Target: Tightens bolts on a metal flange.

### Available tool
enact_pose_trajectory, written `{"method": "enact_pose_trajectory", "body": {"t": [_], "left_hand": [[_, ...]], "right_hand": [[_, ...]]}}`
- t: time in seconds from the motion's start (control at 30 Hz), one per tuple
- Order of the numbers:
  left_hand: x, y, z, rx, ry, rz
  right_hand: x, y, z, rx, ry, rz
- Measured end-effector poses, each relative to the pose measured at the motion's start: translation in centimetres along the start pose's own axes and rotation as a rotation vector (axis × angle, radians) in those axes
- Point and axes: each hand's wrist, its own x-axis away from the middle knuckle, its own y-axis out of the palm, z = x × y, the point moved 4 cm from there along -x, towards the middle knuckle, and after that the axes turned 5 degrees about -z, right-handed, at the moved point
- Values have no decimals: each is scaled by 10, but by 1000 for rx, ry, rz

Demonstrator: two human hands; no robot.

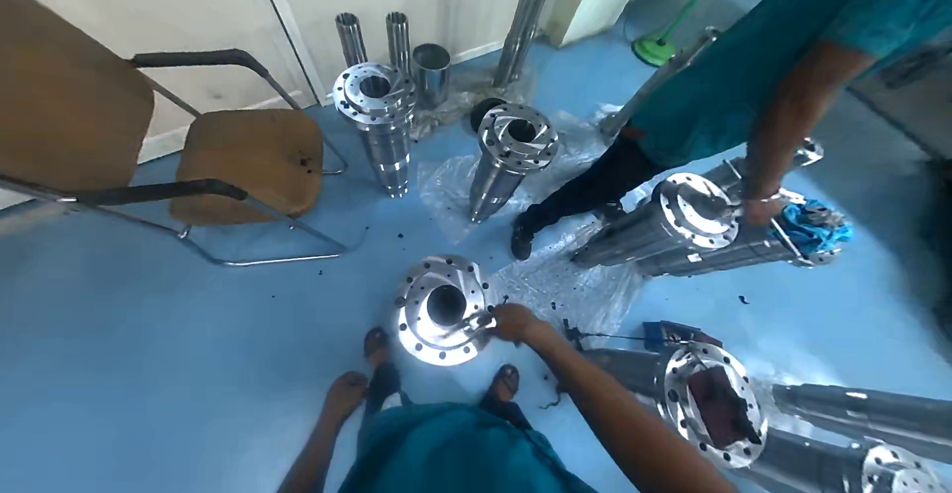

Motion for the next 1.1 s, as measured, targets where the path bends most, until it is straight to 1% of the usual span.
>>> {"method": "enact_pose_trajectory", "body": {"t": [0.03, 0.07, 0.1, 0.13, 0.17, 0.2, 0.23, 0.27, 0.3, 0.33, 0.37, 0.4, 0.43, 0.47, 0.5, 0.53, 0.57, 0.6, 0.63, 0.67, 0.7, 0.73, 0.77, 0.8, 0.83, 0.87, 0.9, 0.97, 1.0, 1.03, 1.07, 1.1], "left_hand": [[1, 1, 8, -89, 53, -7], [3, 4, 18, -185, 114, -14], [8, 8, 30, -275, 183, -23], [9, 12, 41, -351, 258, -35], [8, 16, 50, -425, 334, -51], [7, 21, 59, -497, 422, -65], [4, 27, 65, -568, 512, -80], [2, 33, 71, -630, 608, -87], [0, 41, 78, -687, 694, -98], [1, 48, 86, -737, 755, -116], [3, 57, 96, -784, 796, -152], [5, 67, 104, -833, 840, -189], [6, 77, 110, -874, 875, -225], [7, 87, 114, -873, 918, -251], [7, 96, 118, -851, 963, -261], [6, 104, 124, -851, 980, -271], [5, 112, 129, -862, 980, -284], [3, 120, 133, -854, 1005, -272], [-1, 128, 135, -817, 1063, -236], [-5, 136, 139, -783, 1109, -234], [-9, 142, 143, -814, 1091, -276], [-11, 147, 150, -880, 1036, -328], [-14, 149, 156, -929, 1003, -351], [-16, 151, 160, -939, 995, -354], [-20, 153, 161, -919, 1016, -351], [-24, 155, 161, -902, 1053, -342], [-26, 156, 161, -922, 1072, -350], [-25, 155, 165, -976, 1028, -395], [-24, 154, 167, -970, 1001, -403], [-24, 152, 167, -944, 988, -400], [-24, 151, 167, -894, 1005, -401], [-25, 150, 167, -847, 1054, -394]], "right_hand": [[-8, -7, -1, -31, -35, 104], [-16, -9, -9, -78, -127, 166], [-22, -5, -22, -120, -244, 177], [-24, 4, -36, -126, -339, 135], [-22, 14, -47, -104, -390, 38], [-17, 23, -51, -56, -388, -90], [-10, 29, -49, -11, -326, -209], [0, 29, -41, 36, -225, -274], [8, 23, -30, 78, -121, -277], [14, 12, -21, 100, -33, -235], [13, 2, -13, 103, 27, -149], [6, -6, -9, 86, 47, -51], [-4, -9, -11, 53, 18, 28], [-14, -7, -20, -23, -69, 98], [-21, -2, -31, -119, -182, 127], [-25, 6, -43, -203, -292, 103], [-21, 14, -55, -260, -395, 42], [-14, 23, -62, -257, -466, -43], [-5, 29, -63, -206, -477, -122], [5, 33, -59, -132, -408, -189], [12, 35, -50, -38, -281, -234], [17, 33, -38, 52, -117, -261], [17, 29, -24, 110, 21, -250], [15, 22, -12, 129, 95, -201], [9, 14, -4, 107, 109, -121], [3, 6, -2, 51, 77, -35], [-3, 1, -6, -46, 5, 47], [-14, 3, -26, -275, -213, 132], [-19, 11, -36, -318, -319, 141], [-22, 21, -43, -307, -396, 120], [-20, 29, -47, -252, -430, 70], [-15, 35, -47, -144, -396, 2]]}}
